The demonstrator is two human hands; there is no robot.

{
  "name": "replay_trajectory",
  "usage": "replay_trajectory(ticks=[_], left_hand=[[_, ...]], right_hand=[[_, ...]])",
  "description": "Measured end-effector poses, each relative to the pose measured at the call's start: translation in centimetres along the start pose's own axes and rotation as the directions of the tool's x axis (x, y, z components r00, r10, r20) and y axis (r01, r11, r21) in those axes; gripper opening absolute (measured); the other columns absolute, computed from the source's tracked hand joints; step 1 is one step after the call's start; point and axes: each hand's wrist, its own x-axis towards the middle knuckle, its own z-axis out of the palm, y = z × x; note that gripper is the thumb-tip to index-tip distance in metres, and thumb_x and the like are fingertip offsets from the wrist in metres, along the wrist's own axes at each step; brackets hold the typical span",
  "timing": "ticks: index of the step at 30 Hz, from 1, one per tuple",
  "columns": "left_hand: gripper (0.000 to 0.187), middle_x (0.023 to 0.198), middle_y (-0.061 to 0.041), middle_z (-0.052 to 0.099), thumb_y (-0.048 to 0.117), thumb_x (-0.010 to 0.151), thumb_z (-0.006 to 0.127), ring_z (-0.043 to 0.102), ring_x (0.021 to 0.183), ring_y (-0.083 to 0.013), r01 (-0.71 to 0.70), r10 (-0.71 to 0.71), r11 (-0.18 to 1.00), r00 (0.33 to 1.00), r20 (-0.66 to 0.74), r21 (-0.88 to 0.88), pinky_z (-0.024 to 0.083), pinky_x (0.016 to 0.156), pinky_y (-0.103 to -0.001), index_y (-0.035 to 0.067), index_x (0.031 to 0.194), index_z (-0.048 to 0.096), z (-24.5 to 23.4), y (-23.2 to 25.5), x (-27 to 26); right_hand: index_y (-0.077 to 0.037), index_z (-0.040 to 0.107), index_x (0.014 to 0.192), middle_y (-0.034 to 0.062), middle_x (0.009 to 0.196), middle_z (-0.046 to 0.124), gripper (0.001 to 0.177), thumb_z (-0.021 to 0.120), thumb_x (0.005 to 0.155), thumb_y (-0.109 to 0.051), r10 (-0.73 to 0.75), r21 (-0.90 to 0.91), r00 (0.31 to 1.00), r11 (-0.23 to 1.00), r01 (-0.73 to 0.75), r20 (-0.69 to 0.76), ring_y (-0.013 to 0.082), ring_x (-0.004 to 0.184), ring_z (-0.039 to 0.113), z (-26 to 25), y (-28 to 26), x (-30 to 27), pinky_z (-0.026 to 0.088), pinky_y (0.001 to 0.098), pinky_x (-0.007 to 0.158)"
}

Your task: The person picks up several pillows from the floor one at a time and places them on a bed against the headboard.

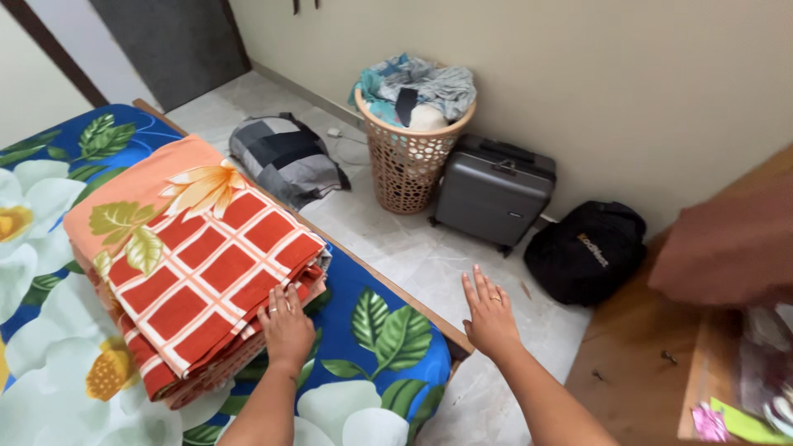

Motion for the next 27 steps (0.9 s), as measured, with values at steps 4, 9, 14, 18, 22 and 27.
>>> replay_trajectory(ticks=[4, 9, 14, 18, 22, 27], left_hand=[[0.069, 0.158, -0.023, 0.037, 0.025, 0.091, 0.056, 0.031, 0.150, -0.0328, 0.060, -0.080, 0.984, 0.990, -0.120, -0.167, 0.022, 0.119, -0.059, 0.001, 0.153, 0.036, 0.3, 0.8, 3.7], [0.071, 0.159, -0.025, 0.036, 0.024, 0.090, 0.056, 0.029, 0.150, -0.0352, 0.126, -0.164, 0.968, 0.972, -0.169, -0.216, 0.019, 0.118, -0.061, -0.003, 0.153, 0.036, 0.3, 1.9, 6.6], [0.066, 0.160, -0.017, 0.039, 0.022, 0.090, 0.057, 0.030, 0.151, -0.0352, 0.200, -0.229, 0.962, 0.961, -0.155, -0.186, 0.020, 0.118, -0.063, 0.003, 0.151, 0.042, -1.0, 6.3, 9.8], [0.063, 0.157, -0.016, 0.042, 0.018, 0.086, 0.059, 0.032, 0.149, -0.0366, 0.206, -0.236, 0.962, 0.957, -0.169, -0.176, 0.021, 0.117, -0.062, 0.014, 0.148, 0.050, -1.8, 13.4, 12.7], [0.062, 0.155, -0.017, 0.045, 0.016, 0.084, 0.061, 0.035, 0.148, -0.0361, 0.260, -0.320, 0.933, 0.916, -0.243, -0.248, 0.024, 0.115, -0.063, 0.012, 0.146, 0.053, -1.8, 22.4, 17.3], [0.063, 0.154, -0.017, 0.047, 0.016, 0.083, 0.061, 0.036, 0.147, -0.0350, 0.329, -0.397, 0.905, 0.879, -0.262, -0.269, 0.025, 0.114, -0.062, 0.010, 0.145, 0.054, -1.8, 30.9, 21.7]], right_hand=[[-0.016, 0.005, 0.162, 0.0120, 0.171, 0.000, 0.105, 0.076, 0.086, -0.032, -0.097, 0.006, 0.994, 0.995, 0.096, 0.045, 0.0271, 0.154, 0.017, -0.2, -0.9, 4.4, 0.016, 0.0448, 0.123], [-0.014, 0.005, 0.161, 0.0116, 0.170, 0.002, 0.104, 0.076, 0.086, -0.031, -0.183, 0.043, 0.983, 0.982, 0.183, 0.004, 0.0270, 0.154, 0.018, 0.5, -0.3, 8.8, 0.017, 0.0450, 0.123], [-0.011, 0.003, 0.161, 0.0117, 0.170, 0.001, 0.105, 0.075, 0.087, -0.031, -0.229, 0.082, 0.973, 0.970, 0.228, 0.013, 0.0266, 0.154, 0.018, 0.8, 3.2, 14.1, 0.017, 0.0451, 0.124], [-0.011, 0.004, 0.160, 0.0123, 0.170, 0.000, 0.109, 0.077, 0.084, -0.036, -0.196, 0.187, 0.980, 0.962, 0.199, -0.035, 0.0292, 0.153, 0.022, 0.6, 8.6, 20.3, 0.020, 0.0446, 0.123], [-0.012, 0.003, 0.162, 0.0133, 0.171, -0.002, 0.109, 0.078, 0.086, -0.036, -0.099, 0.326, 0.995, 0.941, 0.092, 0.004, 0.0328, 0.152, 0.024, -0.2, 16.1, 27.3, 0.021, 0.0459, 0.122], [-0.010, 0.003, 0.161, 0.0157, 0.171, 0.000, 0.110, 0.077, 0.084, -0.033, -0.134, 0.335, 0.989, 0.931, 0.147, -0.062, 0.0322, 0.152, 0.026, -1.2, 24.9, 33.2, 0.022, 0.0456, 0.121]])
